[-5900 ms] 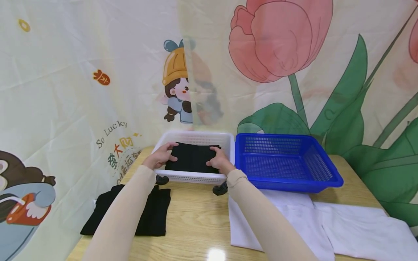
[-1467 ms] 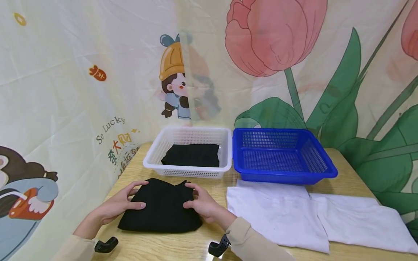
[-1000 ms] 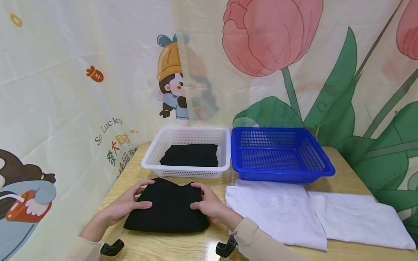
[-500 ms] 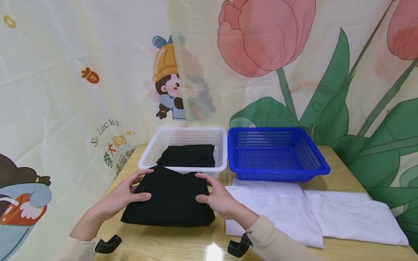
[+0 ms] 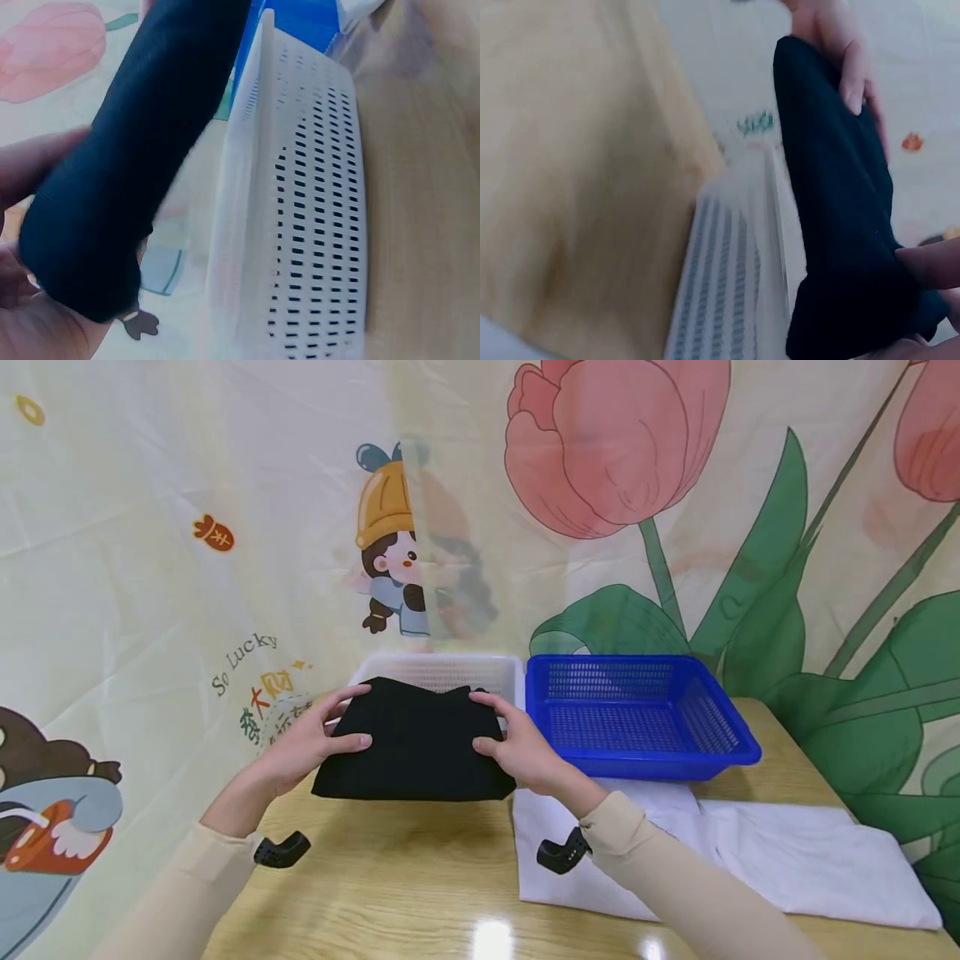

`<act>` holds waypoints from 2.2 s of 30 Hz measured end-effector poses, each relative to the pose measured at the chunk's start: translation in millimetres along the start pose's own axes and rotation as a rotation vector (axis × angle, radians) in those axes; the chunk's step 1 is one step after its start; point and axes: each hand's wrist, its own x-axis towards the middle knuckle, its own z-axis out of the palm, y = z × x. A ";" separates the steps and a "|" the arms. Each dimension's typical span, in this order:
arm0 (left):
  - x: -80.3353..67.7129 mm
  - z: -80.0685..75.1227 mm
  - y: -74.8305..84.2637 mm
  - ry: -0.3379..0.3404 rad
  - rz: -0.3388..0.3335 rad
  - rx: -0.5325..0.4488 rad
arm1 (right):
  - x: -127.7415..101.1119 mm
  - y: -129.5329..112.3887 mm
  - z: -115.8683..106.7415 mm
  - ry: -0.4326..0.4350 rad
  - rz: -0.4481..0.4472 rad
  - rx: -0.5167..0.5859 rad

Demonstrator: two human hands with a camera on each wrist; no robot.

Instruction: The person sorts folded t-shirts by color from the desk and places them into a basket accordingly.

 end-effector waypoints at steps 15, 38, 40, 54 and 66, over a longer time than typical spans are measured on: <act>84.4 -8.3 3.7 0.003 -0.035 -0.073 | 58.3 -1.2 -37.8 0.067 -0.007 -0.106; 131.2 -11.9 -37.9 0.082 -0.104 -0.090 | 112.4 40.8 -33.8 0.171 0.025 -0.145; 131.4 -12.0 -41.8 0.083 -0.122 -0.097 | 115.3 43.2 -30.7 0.175 0.025 -0.135; 137.6 -9.5 -68.7 0.131 -0.159 -0.122 | 129.9 57.2 -8.7 0.220 0.111 -0.129; 143.1 -3.0 -87.0 0.151 -0.188 -0.121 | 140.1 75.5 1.2 0.287 0.158 -0.148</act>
